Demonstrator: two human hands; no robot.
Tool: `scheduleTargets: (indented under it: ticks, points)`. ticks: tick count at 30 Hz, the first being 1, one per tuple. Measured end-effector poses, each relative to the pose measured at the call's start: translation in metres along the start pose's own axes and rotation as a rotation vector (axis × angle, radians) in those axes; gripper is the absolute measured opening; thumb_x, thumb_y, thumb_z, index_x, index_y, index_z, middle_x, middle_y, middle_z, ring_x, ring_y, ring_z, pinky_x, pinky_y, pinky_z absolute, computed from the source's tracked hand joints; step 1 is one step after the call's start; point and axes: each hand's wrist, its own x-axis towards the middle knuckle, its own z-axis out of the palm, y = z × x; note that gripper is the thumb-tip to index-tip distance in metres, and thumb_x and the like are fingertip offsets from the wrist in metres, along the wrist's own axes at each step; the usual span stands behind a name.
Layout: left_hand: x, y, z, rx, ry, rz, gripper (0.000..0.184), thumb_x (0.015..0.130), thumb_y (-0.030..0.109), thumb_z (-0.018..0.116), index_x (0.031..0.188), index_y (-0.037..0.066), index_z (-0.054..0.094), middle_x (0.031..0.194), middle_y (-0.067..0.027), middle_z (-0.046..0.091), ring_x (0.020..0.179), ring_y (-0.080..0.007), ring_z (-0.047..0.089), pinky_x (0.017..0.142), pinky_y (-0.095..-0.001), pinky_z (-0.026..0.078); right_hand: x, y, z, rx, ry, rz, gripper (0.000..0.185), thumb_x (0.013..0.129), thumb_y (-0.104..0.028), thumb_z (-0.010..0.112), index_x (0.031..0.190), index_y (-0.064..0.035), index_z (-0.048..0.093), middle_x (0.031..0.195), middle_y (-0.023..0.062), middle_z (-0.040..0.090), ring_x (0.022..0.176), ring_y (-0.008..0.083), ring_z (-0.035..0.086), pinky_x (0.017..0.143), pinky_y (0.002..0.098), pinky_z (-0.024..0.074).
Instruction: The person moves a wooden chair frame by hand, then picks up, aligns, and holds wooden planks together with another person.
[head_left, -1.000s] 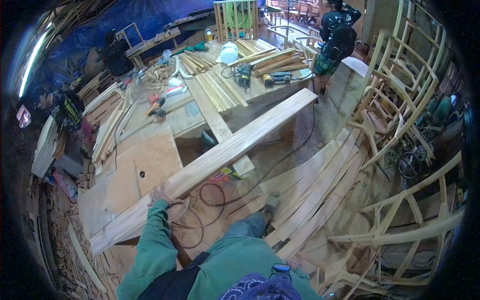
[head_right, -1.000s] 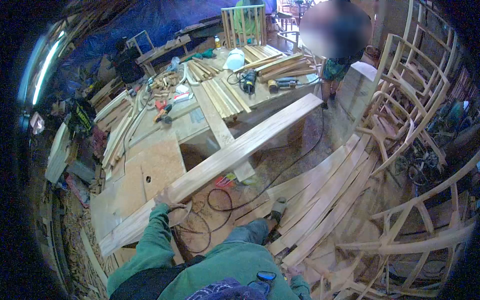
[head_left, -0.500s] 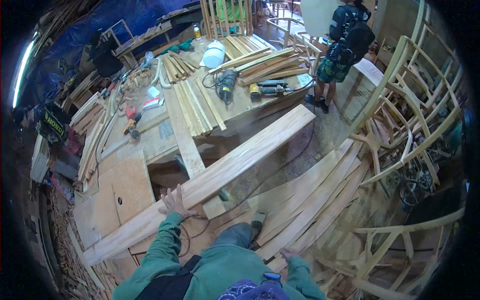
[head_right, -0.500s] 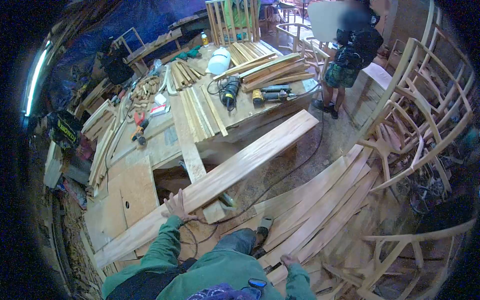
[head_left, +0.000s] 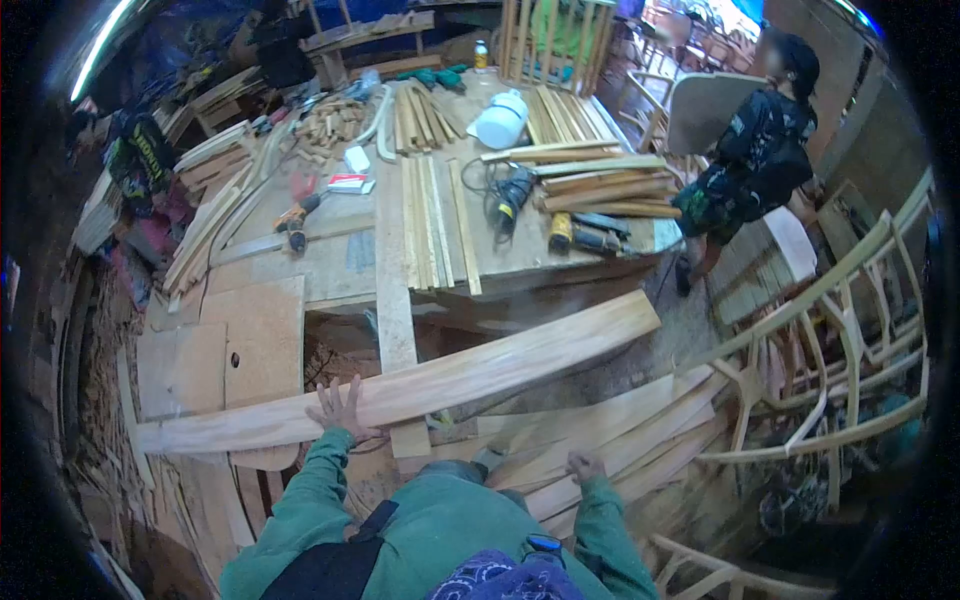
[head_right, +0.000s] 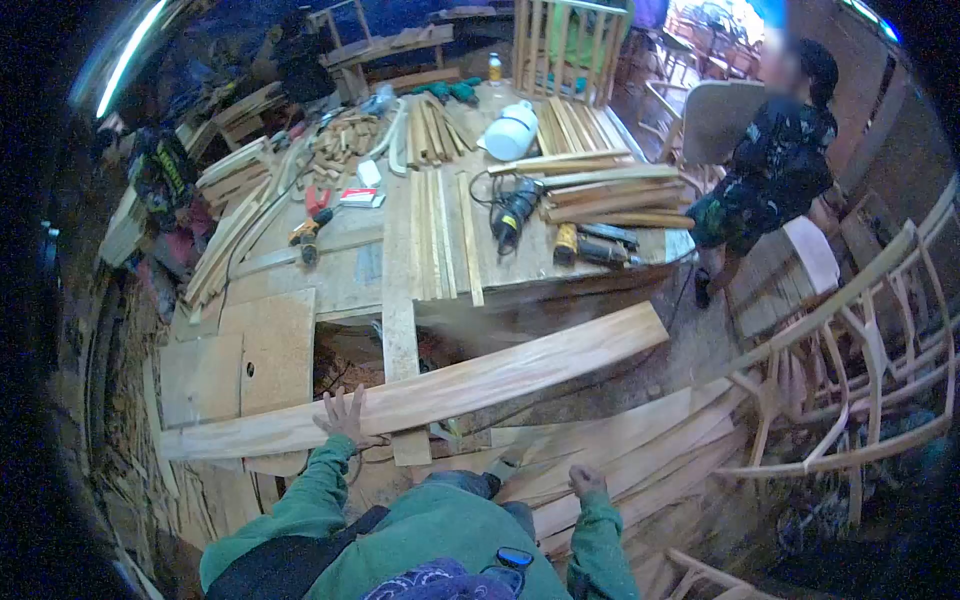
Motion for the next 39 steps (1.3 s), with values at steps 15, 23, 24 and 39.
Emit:
scheduleTargets:
  ticks: [15,23,24,39]
  points:
    - [-0.015,0.026,-0.021,-0.063,-0.002,-0.084,0.137,0.042,0.066,0.082,0.148,0.042,-0.002,0.157,-0.0095,-0.008,0.141,-0.0412,-0.017,0.099,-0.0769,0.002,0.054,0.129,-0.116,-1.065,-0.294,-0.697,0.026,0.086,-0.021,0.062,0.111,-0.0114,0.063,0.102,0.0112,0.065,0.087,0.0231,0.066,0.065,0.0409,0.0513]
    - [-0.042,0.097,0.013,-0.226,0.075,-0.036,0.128,0.048,0.063,0.081,0.149,0.037,0.008,0.156,-0.0137,-0.01,0.14,-0.0473,-0.008,0.107,-0.0683,0.009,0.04,-0.041,-0.146,-0.03,-0.169,0.179,0.034,0.089,-0.025,0.06,0.119,-0.0102,0.058,0.116,0.0092,0.059,0.094,0.0252,0.063,0.073,0.0409,0.0505]
    - [-0.038,0.104,0.037,-0.222,0.14,-0.013,0.127,0.048,0.064,0.081,0.149,0.037,0.008,0.156,-0.0155,-0.01,0.14,-0.0484,-0.009,0.108,-0.0662,0.01,0.044,-0.053,-0.153,-0.036,-0.172,0.15,0.034,0.089,-0.025,0.06,0.119,-0.0103,0.058,0.115,0.0094,0.059,0.093,0.025,0.063,0.072,0.0406,0.0504]
    - [-0.063,0.117,0.177,-0.392,0.109,-0.034,0.106,0.061,0.061,0.076,0.146,0.017,0.03,0.151,-0.0279,0.008,0.139,-0.0469,0.01,0.115,-0.0464,0.016,0.108,-0.058,-0.18,-0.627,-0.396,0.048,0.032,0.089,-0.033,0.061,0.079,-0.0022,0.064,0.074,0.011,0.067,0.06,0.0198,0.064,0.05,0.0298,0.0481]
